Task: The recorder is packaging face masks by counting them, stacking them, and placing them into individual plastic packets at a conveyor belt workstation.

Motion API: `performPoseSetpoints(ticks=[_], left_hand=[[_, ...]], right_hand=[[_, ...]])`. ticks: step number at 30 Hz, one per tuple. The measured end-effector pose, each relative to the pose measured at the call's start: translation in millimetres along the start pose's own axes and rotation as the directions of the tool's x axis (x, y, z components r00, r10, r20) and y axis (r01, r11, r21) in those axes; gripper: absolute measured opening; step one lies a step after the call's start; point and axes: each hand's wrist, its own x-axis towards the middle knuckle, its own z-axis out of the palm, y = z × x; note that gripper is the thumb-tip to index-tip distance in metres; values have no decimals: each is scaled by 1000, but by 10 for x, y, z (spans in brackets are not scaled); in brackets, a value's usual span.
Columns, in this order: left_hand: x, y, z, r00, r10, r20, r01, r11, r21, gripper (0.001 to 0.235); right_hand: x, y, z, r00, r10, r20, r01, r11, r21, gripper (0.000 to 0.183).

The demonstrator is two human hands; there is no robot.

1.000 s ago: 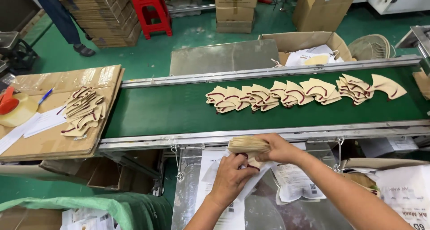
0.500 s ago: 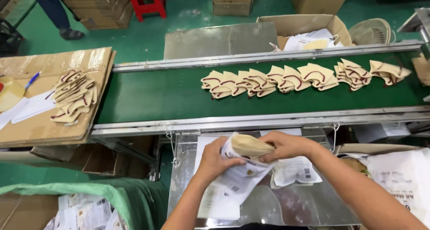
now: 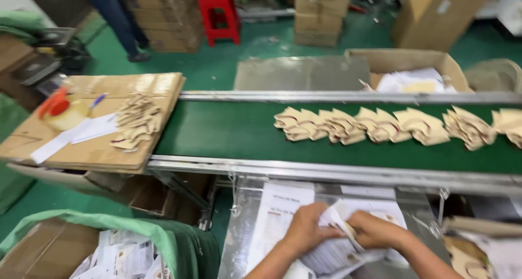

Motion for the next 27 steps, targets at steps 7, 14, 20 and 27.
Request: performPoseSetpoints(ticks=[7, 14, 20, 27], left_hand=[[-57, -51, 89, 1000, 29, -12, -30, 990, -134, 44], [-144, -415, 237, 992, 27, -122, -54, 974, -218, 26], [-78, -62, -141, 968, -248, -19, 213, 864, -455, 21], [-99, -65, -208, 993, -49, -110, 23, 975, -223, 18]], right_hand=[[-41, 122, 89, 945, -222, -241, 290, 909, 301, 29], [65, 446, 413, 918, -187, -350, 311, 887, 342, 25], [-214, -702, -271, 930, 19, -368, 163, 874, 458, 46], [-93, -841, -57, 870, -136, -475, 343, 858, 383, 28]])
